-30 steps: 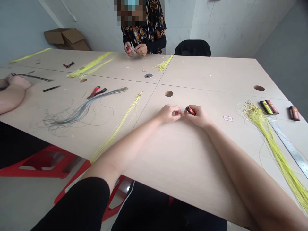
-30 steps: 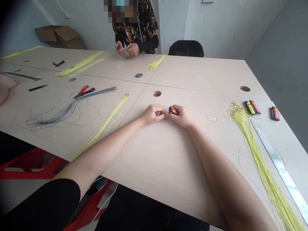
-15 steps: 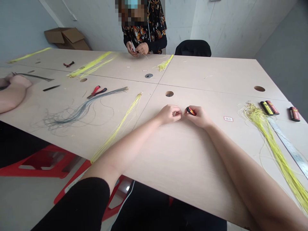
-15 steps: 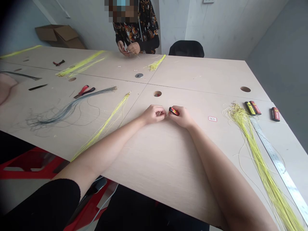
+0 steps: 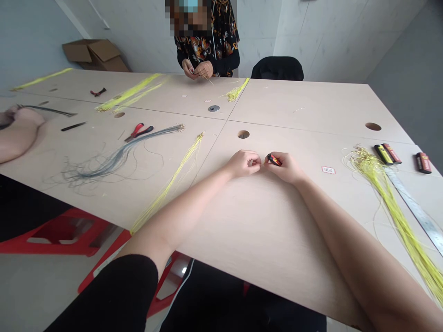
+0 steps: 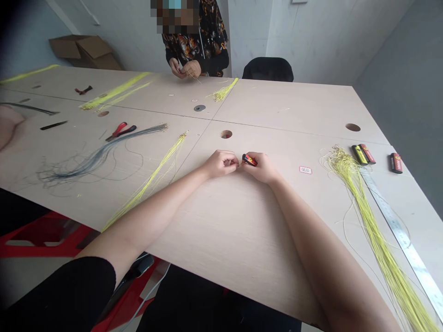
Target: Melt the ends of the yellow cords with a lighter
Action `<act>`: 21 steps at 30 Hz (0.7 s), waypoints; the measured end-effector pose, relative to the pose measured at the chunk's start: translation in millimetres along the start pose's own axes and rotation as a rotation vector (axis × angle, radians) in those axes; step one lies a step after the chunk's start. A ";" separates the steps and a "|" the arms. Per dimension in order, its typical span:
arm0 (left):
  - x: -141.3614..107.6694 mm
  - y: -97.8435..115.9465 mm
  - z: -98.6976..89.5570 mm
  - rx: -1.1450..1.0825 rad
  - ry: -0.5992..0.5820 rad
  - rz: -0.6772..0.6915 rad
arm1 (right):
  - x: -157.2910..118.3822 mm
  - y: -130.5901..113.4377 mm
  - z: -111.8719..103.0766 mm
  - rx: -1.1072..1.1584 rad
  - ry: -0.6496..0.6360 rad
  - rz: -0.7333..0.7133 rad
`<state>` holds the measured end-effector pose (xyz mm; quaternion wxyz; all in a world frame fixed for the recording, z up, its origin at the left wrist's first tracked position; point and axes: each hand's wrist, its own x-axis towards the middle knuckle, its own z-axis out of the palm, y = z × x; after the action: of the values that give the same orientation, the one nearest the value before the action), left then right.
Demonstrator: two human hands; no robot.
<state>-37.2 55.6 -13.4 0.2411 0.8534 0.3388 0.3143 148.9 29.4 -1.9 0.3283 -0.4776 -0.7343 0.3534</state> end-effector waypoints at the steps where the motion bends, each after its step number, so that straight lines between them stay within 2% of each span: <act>1: -0.1 0.0 -0.1 -0.005 -0.001 0.002 | 0.1 0.1 0.0 -0.003 -0.001 0.001; 14: 0.2 0.7 -0.7 -0.037 0.001 -0.033 | -0.3 -4.4 -0.2 -0.035 0.010 0.030; 21: 0.0 0.5 -0.7 -0.034 0.008 -0.035 | -1.3 -0.5 -1.1 0.068 0.037 0.080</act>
<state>-37.4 55.4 -12.5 0.2596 0.8420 0.3491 0.3190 149.9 28.3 -1.1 0.3437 -0.5017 -0.6958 0.3821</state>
